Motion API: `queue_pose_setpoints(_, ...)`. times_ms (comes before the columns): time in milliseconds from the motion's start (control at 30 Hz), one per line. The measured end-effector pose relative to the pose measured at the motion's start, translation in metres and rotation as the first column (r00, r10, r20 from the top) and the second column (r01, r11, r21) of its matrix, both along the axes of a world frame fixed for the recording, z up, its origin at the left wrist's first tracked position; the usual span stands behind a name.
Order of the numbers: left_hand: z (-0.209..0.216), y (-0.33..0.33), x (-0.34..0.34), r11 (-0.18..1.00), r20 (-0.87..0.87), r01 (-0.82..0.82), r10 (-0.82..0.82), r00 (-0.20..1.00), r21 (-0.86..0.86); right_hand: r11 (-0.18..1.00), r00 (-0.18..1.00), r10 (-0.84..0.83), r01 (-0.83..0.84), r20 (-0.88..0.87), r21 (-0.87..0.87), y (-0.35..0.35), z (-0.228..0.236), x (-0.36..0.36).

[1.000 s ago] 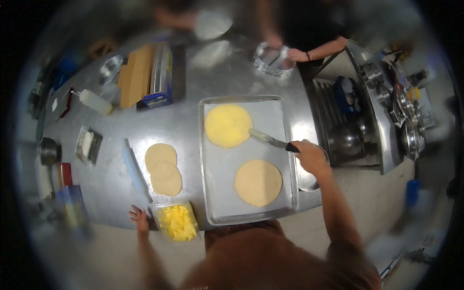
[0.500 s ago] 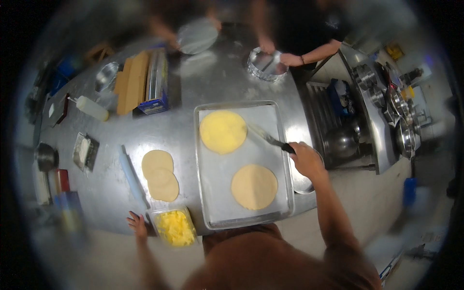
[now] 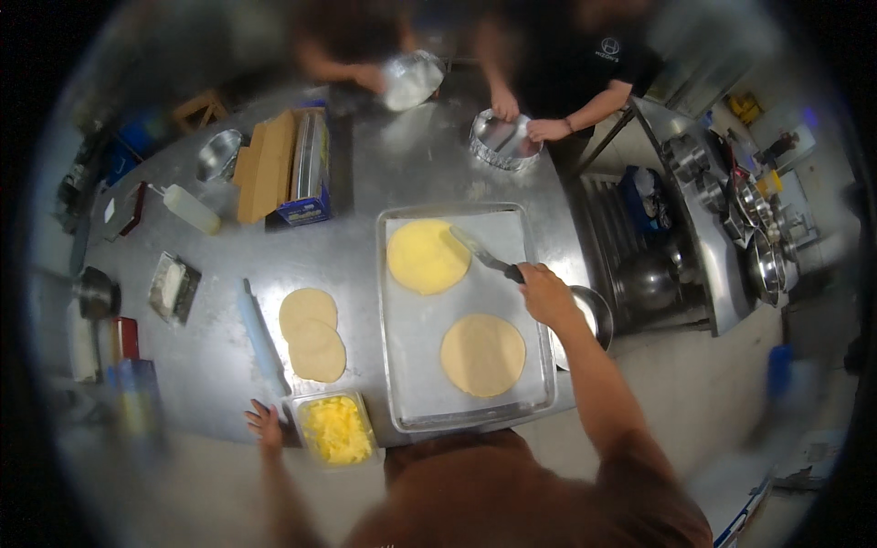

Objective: The person spreads a yellow filling onto two round dough discs on a metal tray using a spatula, then places additional dough discs on top to form two layered pies. The tray is carried to a storage shelf and placed among other baked goods.

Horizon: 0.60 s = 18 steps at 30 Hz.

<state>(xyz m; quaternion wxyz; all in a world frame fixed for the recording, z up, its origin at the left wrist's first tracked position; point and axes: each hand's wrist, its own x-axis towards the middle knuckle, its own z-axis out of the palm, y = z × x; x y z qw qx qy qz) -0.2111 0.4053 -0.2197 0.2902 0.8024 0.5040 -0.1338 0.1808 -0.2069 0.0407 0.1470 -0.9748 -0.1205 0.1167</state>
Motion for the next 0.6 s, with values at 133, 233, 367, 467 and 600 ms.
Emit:
queue_pose_setpoints(133,-0.009,0.007,0.002,0.995,0.112,0.099,-0.102,0.989,0.026,0.995,0.998,-0.049,0.047,-0.026,-0.091,-0.006,-0.009,-0.007)
queue_pose_setpoints(233,-0.008,0.001,-0.004,0.997,0.117,0.015,-0.006,0.993,-0.072,0.992,0.997,-0.012,0.002,-0.079,-0.125,-0.046,0.02,-0.048)
queue_pose_setpoints(367,0.019,-0.015,-0.003,0.985,0.219,-0.04,0.078,0.973,-0.17,0.965,0.963,-0.221,0.239,-0.154,0.107,-0.05,0.067,-0.105)
queue_pose_setpoints(467,0.053,-0.032,-0.008,0.986,0.419,-0.07,0.127,0.899,-0.15,0.913,0.95,-0.234,0.288,-0.207,0.287,-0.022,0.091,-0.145)
queue_pose_setpoints(600,0.095,-0.072,-0.044,0.964,0.644,-0.033,0.203,0.737,-0.265,0.852,0.928,-0.136,0.289,-0.348,0.437,0.013,0.103,-0.194)
